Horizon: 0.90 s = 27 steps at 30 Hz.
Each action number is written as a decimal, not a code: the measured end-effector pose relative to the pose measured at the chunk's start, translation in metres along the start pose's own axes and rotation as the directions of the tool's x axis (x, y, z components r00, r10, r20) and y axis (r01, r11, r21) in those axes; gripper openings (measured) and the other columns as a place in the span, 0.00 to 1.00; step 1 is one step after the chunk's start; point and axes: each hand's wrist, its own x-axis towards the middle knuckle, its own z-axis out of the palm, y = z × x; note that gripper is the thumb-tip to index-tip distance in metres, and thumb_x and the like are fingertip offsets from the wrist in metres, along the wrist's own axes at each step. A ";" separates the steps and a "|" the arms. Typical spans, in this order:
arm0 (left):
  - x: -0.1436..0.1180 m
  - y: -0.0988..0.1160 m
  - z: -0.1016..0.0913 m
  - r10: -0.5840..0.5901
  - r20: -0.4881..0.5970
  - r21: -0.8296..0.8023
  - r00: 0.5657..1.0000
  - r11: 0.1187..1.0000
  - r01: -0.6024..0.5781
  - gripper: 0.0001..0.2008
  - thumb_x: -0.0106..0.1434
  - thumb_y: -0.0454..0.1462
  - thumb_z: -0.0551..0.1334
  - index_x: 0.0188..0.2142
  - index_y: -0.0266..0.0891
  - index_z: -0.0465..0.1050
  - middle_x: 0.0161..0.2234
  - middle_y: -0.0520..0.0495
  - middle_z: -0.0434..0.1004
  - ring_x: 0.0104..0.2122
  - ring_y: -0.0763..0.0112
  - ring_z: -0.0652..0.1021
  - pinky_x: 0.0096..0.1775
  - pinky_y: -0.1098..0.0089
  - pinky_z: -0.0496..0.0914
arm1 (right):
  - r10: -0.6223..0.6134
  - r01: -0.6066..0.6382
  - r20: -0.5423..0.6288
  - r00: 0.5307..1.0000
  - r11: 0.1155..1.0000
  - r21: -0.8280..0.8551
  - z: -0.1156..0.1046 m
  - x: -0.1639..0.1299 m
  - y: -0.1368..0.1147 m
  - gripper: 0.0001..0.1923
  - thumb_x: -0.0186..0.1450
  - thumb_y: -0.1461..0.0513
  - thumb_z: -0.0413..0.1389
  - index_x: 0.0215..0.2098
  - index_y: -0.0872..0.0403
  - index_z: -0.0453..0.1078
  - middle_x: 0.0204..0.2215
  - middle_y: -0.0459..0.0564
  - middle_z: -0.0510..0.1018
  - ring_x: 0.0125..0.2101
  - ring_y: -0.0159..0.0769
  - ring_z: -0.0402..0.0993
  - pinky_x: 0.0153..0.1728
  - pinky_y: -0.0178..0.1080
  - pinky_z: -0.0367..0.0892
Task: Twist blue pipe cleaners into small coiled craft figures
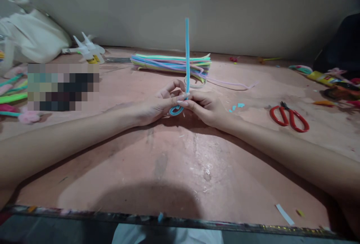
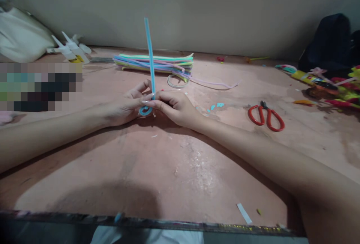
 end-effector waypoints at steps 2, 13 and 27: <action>-0.001 0.000 0.001 -0.002 -0.001 0.013 1.000 1.000 0.002 0.27 0.56 0.42 0.82 0.41 0.44 0.65 0.34 0.60 0.77 0.27 0.80 0.77 0.28 0.80 0.69 | -0.002 0.002 0.003 1.000 1.000 0.009 0.001 0.000 -0.002 0.25 0.77 0.45 0.58 0.30 0.53 0.69 0.25 0.44 0.74 0.29 0.31 0.69 0.35 0.37 0.65; -0.001 0.005 -0.005 0.041 0.070 0.200 0.997 0.978 -0.054 0.25 0.65 0.56 0.74 0.38 0.44 0.66 0.30 0.56 0.72 0.26 0.75 0.75 0.30 0.75 0.72 | 0.068 -0.069 0.007 0.998 0.991 0.118 0.003 0.001 -0.004 0.23 0.76 0.46 0.61 0.31 0.54 0.72 0.25 0.42 0.72 0.27 0.29 0.66 0.33 0.36 0.63; -0.006 0.004 -0.003 0.397 0.096 0.657 0.913 0.664 -0.358 0.28 0.73 0.63 0.61 0.34 0.42 0.70 0.31 0.51 0.70 0.34 0.69 0.75 0.39 0.69 0.75 | -0.008 0.004 0.041 0.999 0.997 0.077 0.004 0.002 -0.006 0.25 0.79 0.45 0.55 0.35 0.54 0.75 0.26 0.43 0.73 0.28 0.29 0.70 0.33 0.34 0.66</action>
